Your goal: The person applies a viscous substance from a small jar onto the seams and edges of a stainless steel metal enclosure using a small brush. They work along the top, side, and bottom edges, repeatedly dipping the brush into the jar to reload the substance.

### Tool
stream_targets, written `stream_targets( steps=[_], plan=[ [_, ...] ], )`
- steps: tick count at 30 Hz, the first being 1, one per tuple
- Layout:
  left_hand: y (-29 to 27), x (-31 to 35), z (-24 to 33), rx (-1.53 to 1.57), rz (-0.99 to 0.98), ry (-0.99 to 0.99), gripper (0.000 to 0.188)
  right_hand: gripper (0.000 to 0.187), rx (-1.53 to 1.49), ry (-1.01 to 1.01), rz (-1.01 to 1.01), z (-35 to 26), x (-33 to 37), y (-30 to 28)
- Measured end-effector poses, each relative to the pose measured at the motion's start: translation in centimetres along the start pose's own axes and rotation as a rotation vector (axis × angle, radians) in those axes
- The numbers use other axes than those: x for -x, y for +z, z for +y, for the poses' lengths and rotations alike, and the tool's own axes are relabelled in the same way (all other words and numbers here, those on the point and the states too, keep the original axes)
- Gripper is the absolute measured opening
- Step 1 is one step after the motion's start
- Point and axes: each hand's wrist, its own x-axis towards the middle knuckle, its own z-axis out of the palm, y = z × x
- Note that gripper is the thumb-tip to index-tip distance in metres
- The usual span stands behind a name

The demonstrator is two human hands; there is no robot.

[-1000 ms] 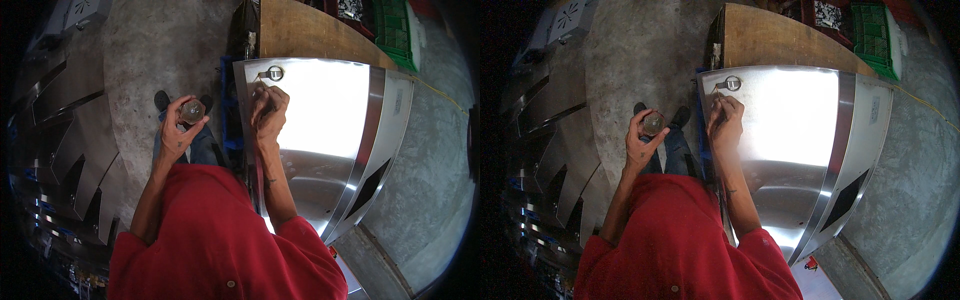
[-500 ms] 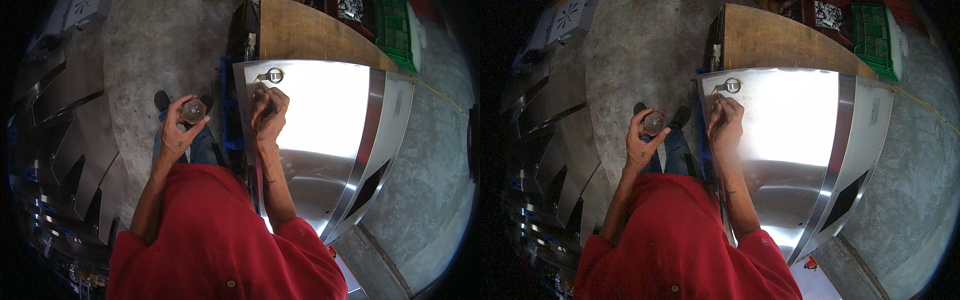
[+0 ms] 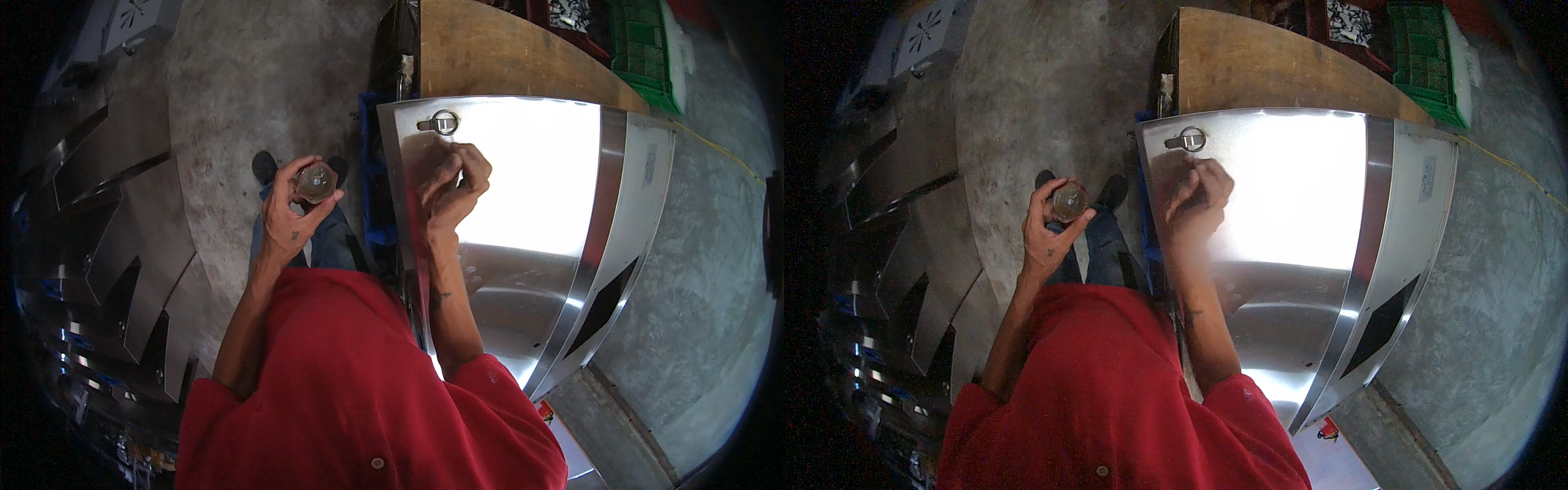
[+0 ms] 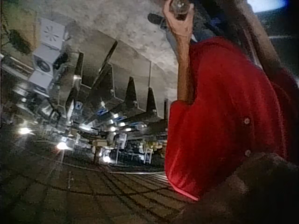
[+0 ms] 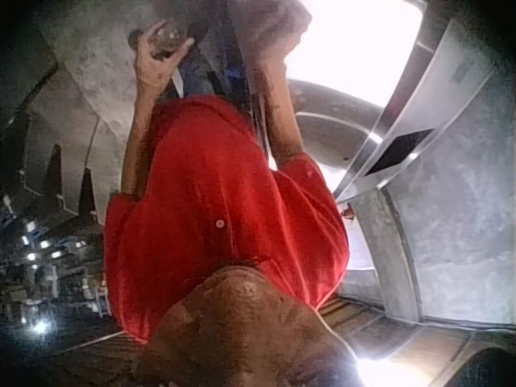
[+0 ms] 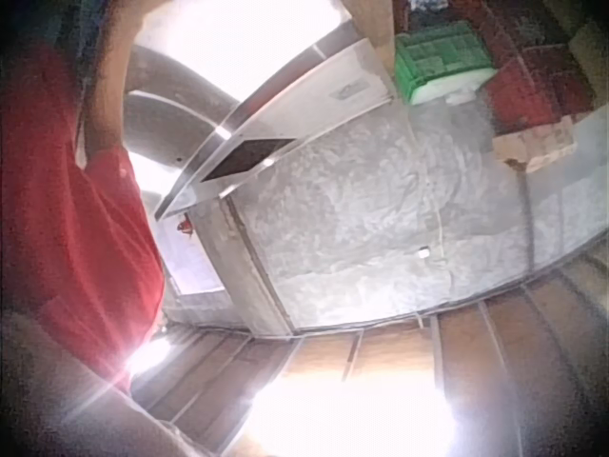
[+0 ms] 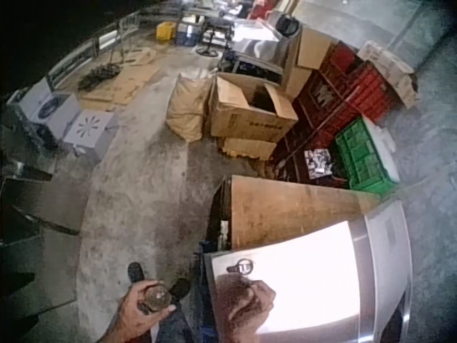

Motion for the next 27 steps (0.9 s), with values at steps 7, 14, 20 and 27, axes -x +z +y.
stream_targets(
  steps=[7, 14, 20, 27],
  plan=[
    [-0.1, -0.1, 0.5, 0.028, -0.010, 0.001, 0.069, 0.024, 0.285, -0.103, -0.002, 0.2, -3.8, 0.2],
    [-0.2, 0.1, 1.2, 0.030, -0.001, 0.004, 0.069, 0.023, -0.018, -0.111, 0.031, -0.2, -4.3, -0.1],
    [-0.1, -0.2, 1.7, -0.010, 0.040, 0.107, 0.066, 0.025, 0.209, -0.025, 0.053, 1.9, -4.1, -0.4],
    [0.0, 0.1, 1.4, 0.020, -0.009, 0.088, 0.067, 0.020, -0.070, 0.073, 0.063, -1.0, -5.4, 1.0]
  ],
)
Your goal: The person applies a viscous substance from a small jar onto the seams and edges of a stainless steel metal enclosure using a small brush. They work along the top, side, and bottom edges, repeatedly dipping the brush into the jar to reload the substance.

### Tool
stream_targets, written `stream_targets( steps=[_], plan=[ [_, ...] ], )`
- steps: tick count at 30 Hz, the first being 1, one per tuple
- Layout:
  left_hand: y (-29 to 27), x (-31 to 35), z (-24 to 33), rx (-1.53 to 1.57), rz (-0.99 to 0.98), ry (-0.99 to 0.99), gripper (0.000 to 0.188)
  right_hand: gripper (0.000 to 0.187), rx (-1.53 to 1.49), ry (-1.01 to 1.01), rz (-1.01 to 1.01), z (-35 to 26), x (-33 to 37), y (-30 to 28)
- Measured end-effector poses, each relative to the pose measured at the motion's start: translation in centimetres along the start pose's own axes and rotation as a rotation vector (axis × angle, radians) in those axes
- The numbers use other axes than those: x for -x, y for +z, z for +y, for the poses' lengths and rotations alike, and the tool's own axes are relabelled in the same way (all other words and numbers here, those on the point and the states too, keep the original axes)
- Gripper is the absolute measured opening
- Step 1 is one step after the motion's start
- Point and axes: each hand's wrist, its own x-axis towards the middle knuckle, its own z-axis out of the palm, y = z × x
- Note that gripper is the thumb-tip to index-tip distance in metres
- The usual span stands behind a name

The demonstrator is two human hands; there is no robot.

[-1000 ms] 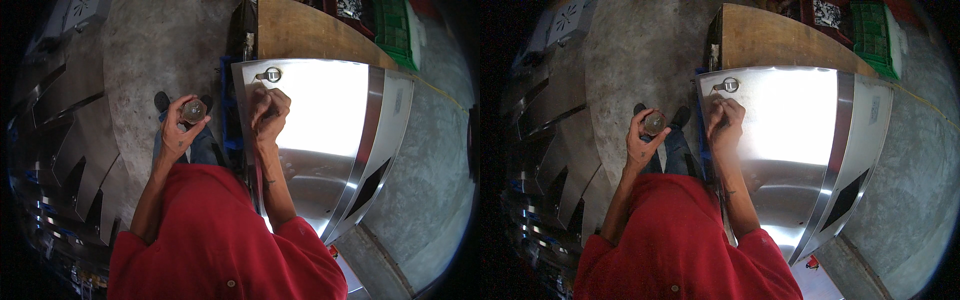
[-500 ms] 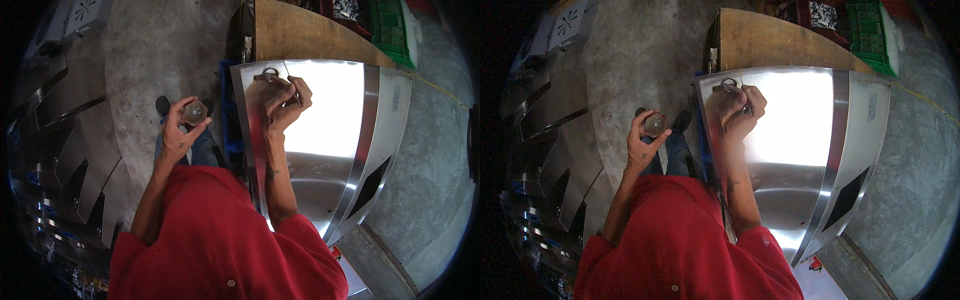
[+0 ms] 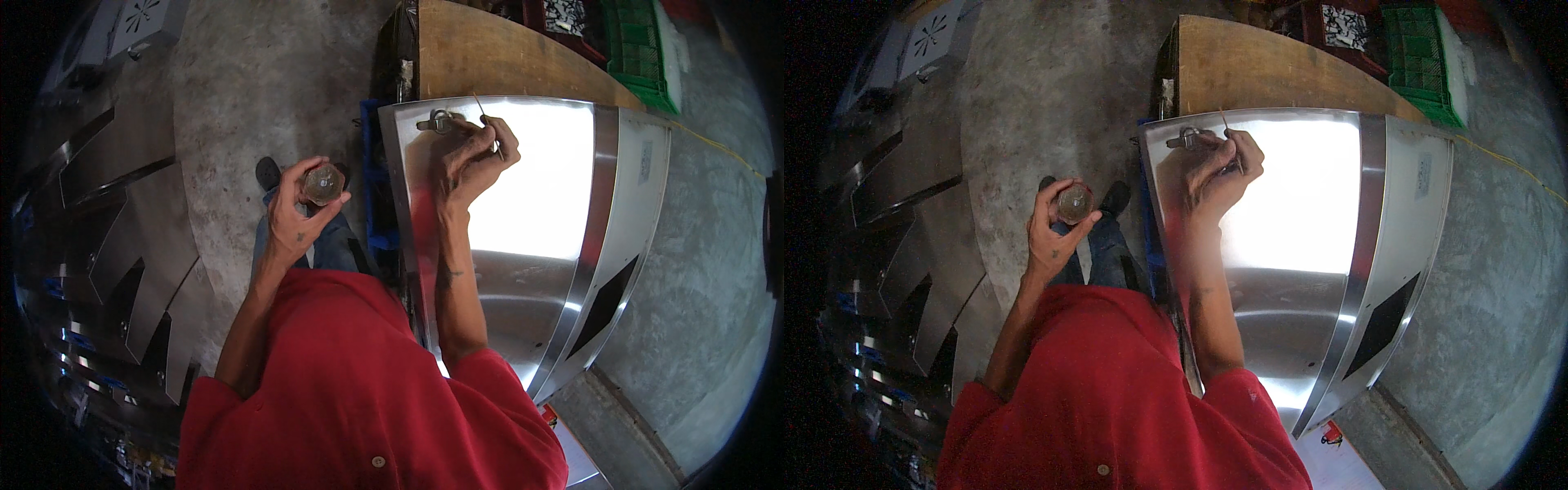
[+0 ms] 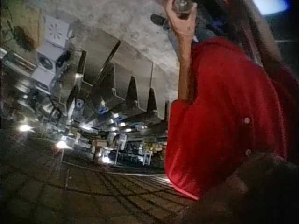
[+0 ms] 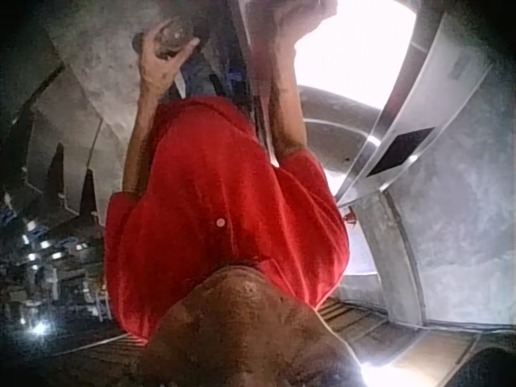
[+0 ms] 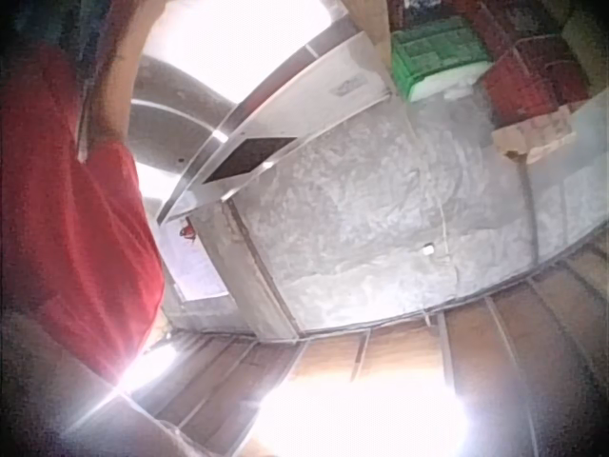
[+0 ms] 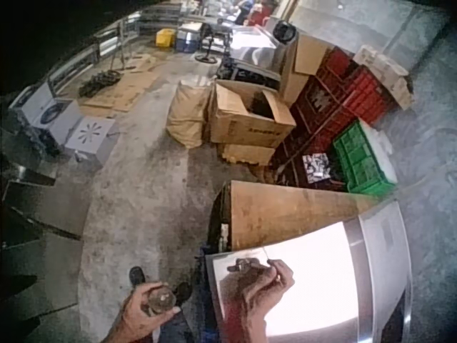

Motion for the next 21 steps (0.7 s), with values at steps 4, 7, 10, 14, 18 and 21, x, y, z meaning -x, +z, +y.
stream_targets(
  steps=[4, 7, 10, 14, 18, 21],
  plan=[
    [0.3, -0.1, 0.0, 0.015, 0.040, 0.018, 0.067, 0.023, -0.094, -0.078, 0.028, -1.9, 0.3, -1.3],
    [0.4, -0.4, 0.5, 0.023, 0.072, 0.024, 0.067, 0.022, -0.009, -0.041, -0.023, -3.2, 1.7, -2.6],
    [0.7, -0.9, 0.9, 0.025, 0.100, 0.025, 0.067, 0.019, -0.028, 0.020, -0.176, -5.1, 3.7, -3.9],
    [0.7, -1.8, 2.3, -0.025, 0.075, 0.042, 0.069, 0.014, -0.029, -0.026, -0.346, -8.1, 4.9, -4.1],
    [0.7, -2.5, 3.1, -0.098, 0.060, 0.174, 0.072, 0.011, 0.003, -0.126, -0.430, -9.9, 4.1, -3.2],
    [0.7, -2.7, 3.5, -0.181, 0.056, 0.238, 0.072, 0.018, 0.000, 0.001, -0.526, -10.1, 4.6, -3.0]
  ],
)
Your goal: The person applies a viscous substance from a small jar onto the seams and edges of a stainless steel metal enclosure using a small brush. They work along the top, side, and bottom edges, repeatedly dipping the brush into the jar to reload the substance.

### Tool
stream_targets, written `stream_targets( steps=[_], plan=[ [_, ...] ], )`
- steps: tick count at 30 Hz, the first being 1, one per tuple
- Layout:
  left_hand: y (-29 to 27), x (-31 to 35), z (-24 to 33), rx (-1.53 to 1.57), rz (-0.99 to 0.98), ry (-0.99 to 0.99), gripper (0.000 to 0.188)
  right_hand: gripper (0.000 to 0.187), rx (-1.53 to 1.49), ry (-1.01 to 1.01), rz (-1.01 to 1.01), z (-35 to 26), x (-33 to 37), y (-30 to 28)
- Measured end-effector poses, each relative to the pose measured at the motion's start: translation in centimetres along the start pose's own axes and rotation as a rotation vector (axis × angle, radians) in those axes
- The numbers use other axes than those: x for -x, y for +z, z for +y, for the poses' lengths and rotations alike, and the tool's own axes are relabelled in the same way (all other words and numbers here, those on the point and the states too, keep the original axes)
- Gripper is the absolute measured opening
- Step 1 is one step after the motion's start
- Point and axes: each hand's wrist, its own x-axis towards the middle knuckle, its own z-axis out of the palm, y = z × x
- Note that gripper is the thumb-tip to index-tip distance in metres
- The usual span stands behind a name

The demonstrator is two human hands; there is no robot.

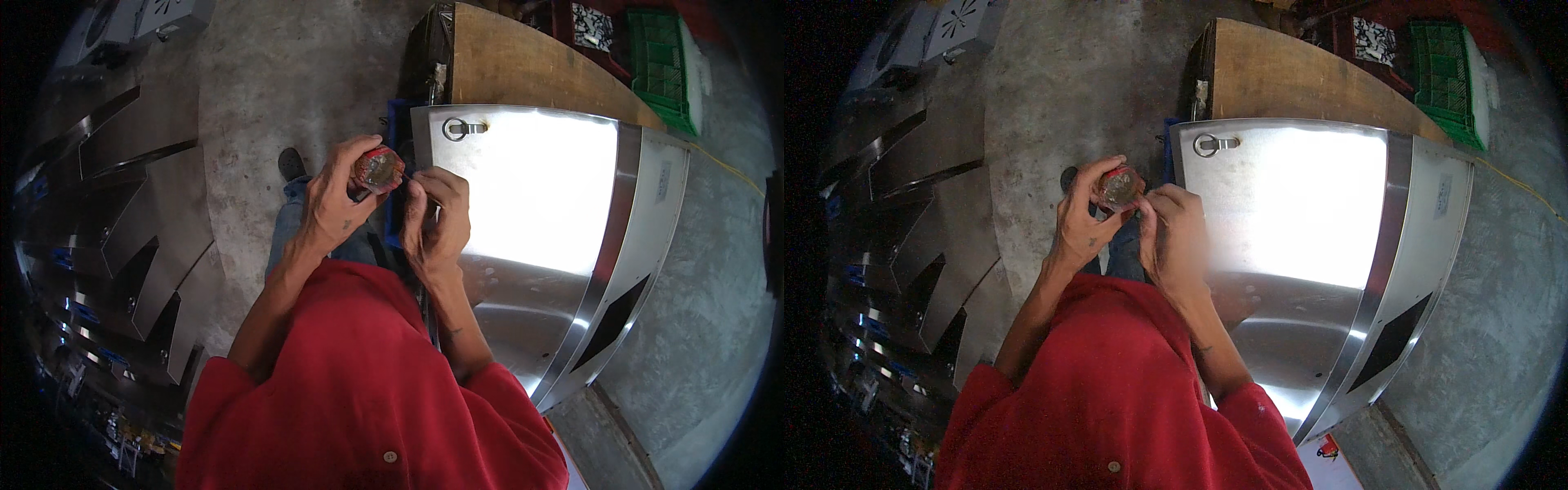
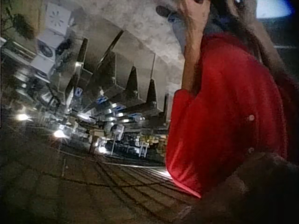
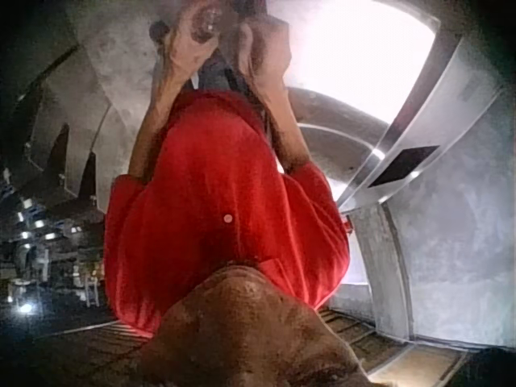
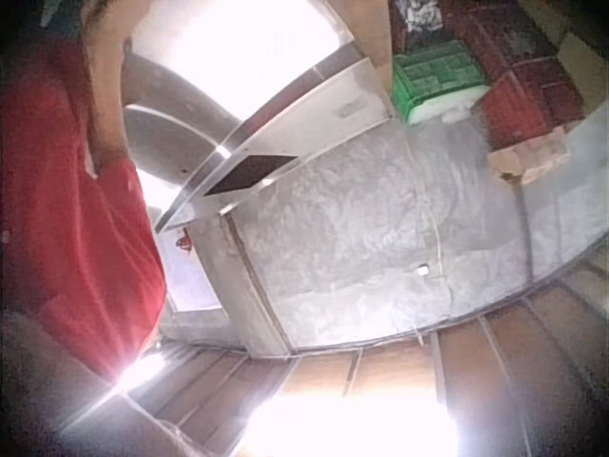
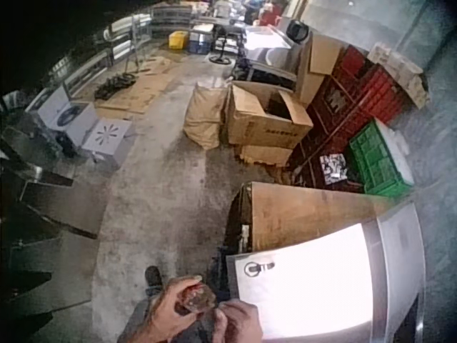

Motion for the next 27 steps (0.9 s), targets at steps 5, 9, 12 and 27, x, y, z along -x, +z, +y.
stream_targets(
  steps=[5, 9, 12, 27],
  plan=[
    [0.2, 0.0, 0.2, 0.025, -0.021, -0.006, 0.072, 0.011, 0.019, -0.005, -0.024, 0.0, -0.5, 0.5],
    [0.7, 0.0, -0.2, 0.023, -0.010, 0.030, 0.072, 0.010, 0.076, -0.181, 0.140, 0.8, -0.3, -0.4],
    [0.8, 0.3, -0.1, 0.076, -0.023, -0.073, 0.070, 0.016, -0.019, -0.003, 0.277, 2.7, 0.2, -0.9],
    [1.6, 2.0, -1.9, 0.076, 0.011, -0.154, 0.064, 0.032, 0.051, 0.280, 0.480, 12.8, -2.8, -1.9]
  ],
)
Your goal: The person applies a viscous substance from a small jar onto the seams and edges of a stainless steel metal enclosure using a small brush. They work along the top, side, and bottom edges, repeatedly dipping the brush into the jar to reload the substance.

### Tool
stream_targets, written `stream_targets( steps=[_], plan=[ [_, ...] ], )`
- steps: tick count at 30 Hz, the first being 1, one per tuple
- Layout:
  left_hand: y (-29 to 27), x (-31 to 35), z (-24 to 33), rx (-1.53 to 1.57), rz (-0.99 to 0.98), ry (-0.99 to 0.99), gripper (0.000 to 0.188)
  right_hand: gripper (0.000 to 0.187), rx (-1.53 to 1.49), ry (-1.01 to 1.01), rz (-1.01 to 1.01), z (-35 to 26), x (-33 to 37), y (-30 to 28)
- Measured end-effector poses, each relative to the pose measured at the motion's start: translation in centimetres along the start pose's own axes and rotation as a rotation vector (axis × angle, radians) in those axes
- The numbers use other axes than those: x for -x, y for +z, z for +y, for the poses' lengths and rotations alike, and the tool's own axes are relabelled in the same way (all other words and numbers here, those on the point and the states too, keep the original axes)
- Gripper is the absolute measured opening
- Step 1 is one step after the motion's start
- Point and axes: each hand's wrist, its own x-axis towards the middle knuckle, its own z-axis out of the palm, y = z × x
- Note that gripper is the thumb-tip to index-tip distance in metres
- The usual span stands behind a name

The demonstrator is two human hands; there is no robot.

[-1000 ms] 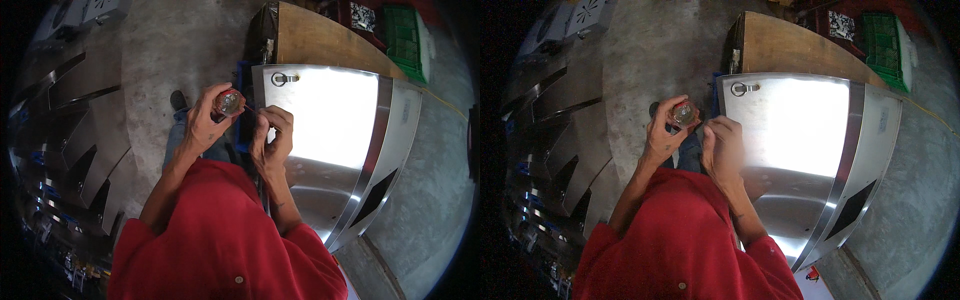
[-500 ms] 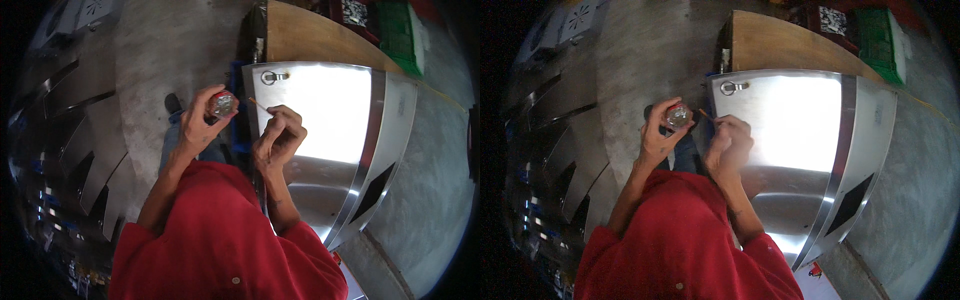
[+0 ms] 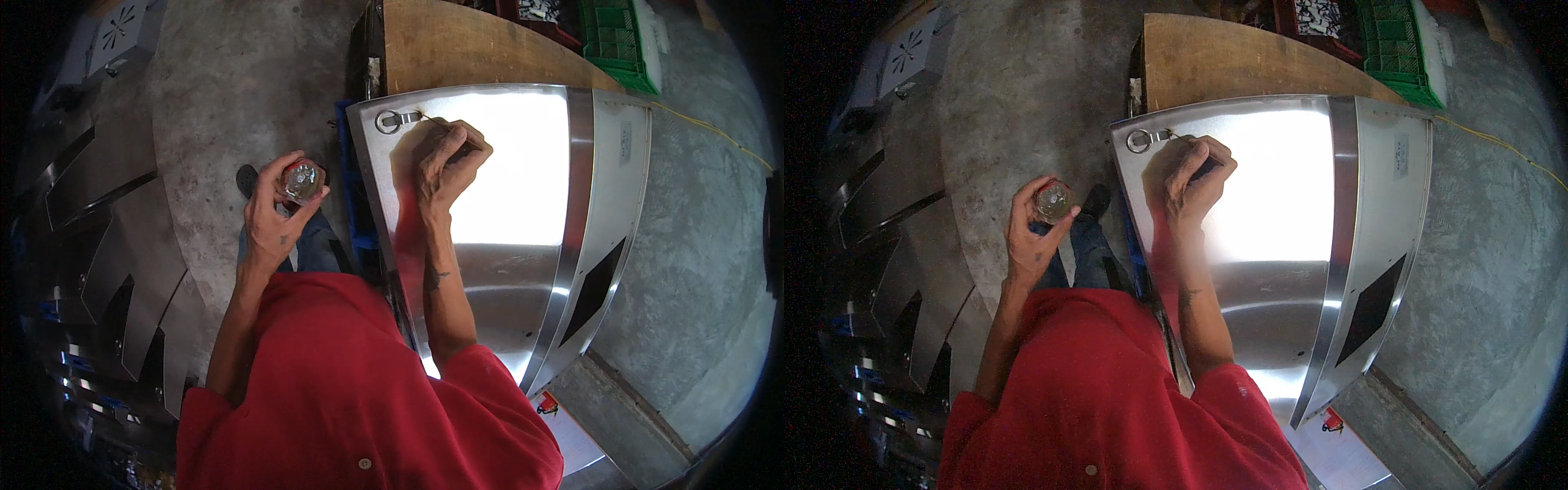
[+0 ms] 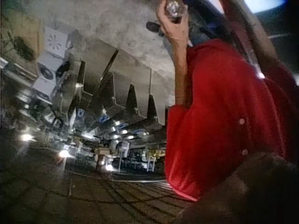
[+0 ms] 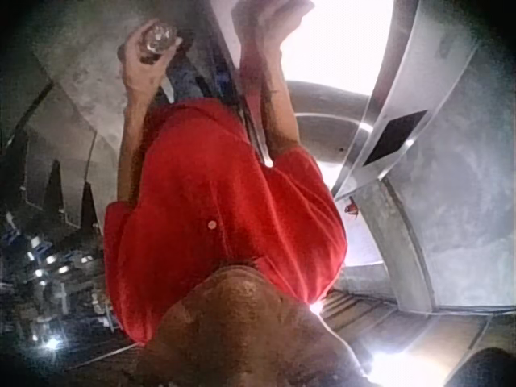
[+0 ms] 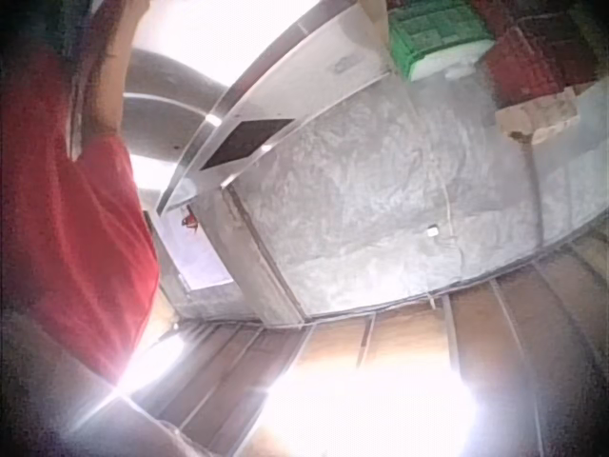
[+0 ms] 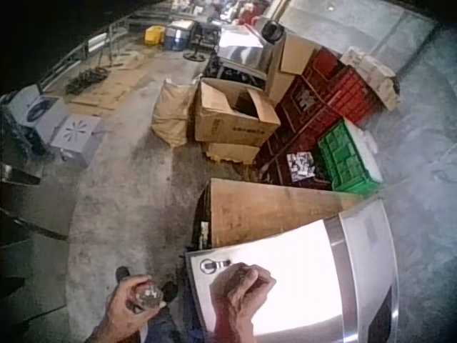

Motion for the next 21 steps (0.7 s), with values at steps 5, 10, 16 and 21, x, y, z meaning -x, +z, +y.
stream_targets(
  steps=[5, 10, 16, 21],
  plan=[
    [0.06, -0.02, -0.33, 0.001, 0.006, 0.015, 0.064, 0.043, 0.076, -0.085, 0.016, -0.04, -0.24, 0.08],
    [0.20, -0.01, -0.42, -0.015, 0.016, 0.026, 0.064, 0.029, 0.042, -0.034, -0.015, 0.04, -0.04, -0.04],
    [0.27, 0.17, -0.59, -0.019, 0.012, 0.021, 0.065, 0.029, 0.045, -0.019, -0.019, 0.51, 0.06, 0.00],
    [0.20, 0.21, -0.57, -0.012, -0.004, 0.003, 0.065, 0.029, 0.049, -0.007, -0.015, 0.39, 0.07, 0.09]
  ],
)
